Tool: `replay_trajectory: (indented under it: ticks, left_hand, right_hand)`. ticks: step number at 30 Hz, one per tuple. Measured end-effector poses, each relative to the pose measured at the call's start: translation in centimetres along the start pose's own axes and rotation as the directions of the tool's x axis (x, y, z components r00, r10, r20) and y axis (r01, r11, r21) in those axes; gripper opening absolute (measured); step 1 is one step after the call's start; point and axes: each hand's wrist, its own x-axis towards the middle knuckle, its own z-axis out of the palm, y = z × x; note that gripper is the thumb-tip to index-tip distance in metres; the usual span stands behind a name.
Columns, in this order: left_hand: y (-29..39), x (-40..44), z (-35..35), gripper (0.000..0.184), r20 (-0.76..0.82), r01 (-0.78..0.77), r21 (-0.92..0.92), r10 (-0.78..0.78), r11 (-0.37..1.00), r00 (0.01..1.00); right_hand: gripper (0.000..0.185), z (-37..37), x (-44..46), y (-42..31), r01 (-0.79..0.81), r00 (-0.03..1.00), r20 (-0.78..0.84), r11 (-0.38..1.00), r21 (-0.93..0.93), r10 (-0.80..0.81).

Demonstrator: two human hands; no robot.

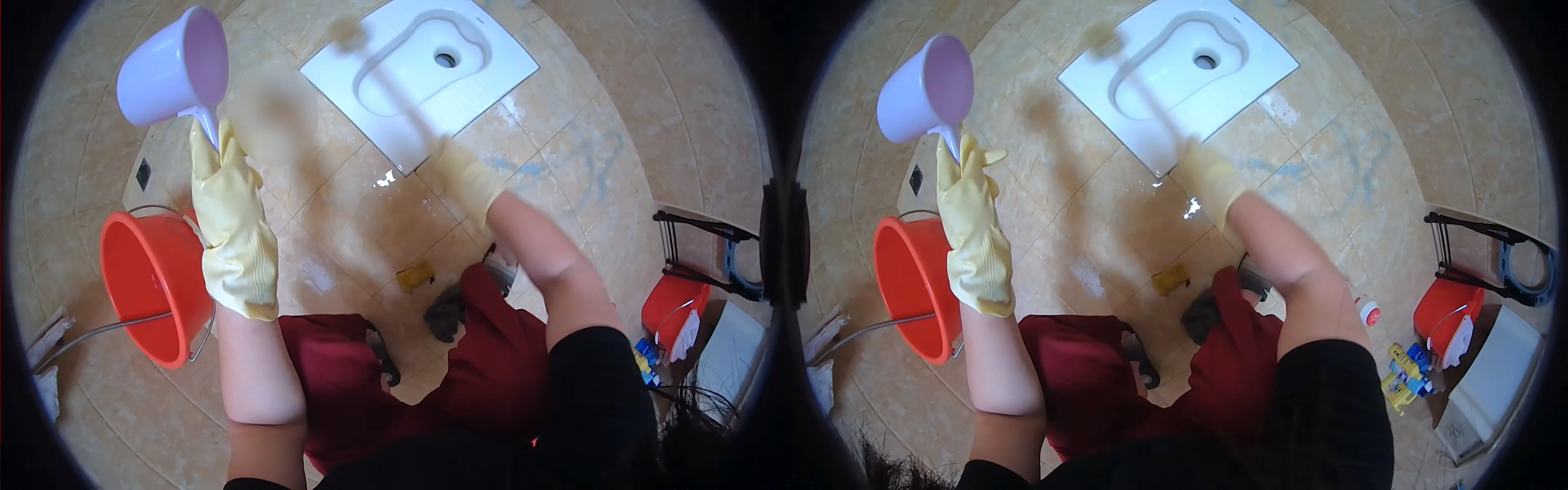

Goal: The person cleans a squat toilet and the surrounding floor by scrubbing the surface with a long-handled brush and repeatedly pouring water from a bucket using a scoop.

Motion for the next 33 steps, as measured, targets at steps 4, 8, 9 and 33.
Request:
replay_trajectory:
  ticks: [4,8,9,33]
  left_hand:
    - [0.5,-0.5,0.2,0.043,-0.012,0.029,0.019,-0.029,0.999,0.999]
    - [1.0,-1.3,0.5,0.040,-0.005,0.017,0.021,-0.017,1.000,1.000]
    - [1.2,-1.5,0.6,0.039,-0.019,0.030,0.022,-0.030,0.999,0.999]
    - [-0.4,0.0,2.4,0.045,0.077,0.024,0.017,-0.025,1.000,0.997]
  right_hand:
    - [0.035,-0.3,-1.4,-0.1,0.175,0.984,0.032,0.983,0.054,-0.176]
    - [0.036,-3.5,5.3,5.9,-0.267,0.924,-0.212,0.934,0.237,0.318]
    - [0.036,-4.0,6.6,6.3,-0.266,0.924,-0.213,0.934,0.238,0.318]
    - [0.045,1.9,-22.0,15.3,-0.342,0.939,0.077,0.936,0.087,0.336]
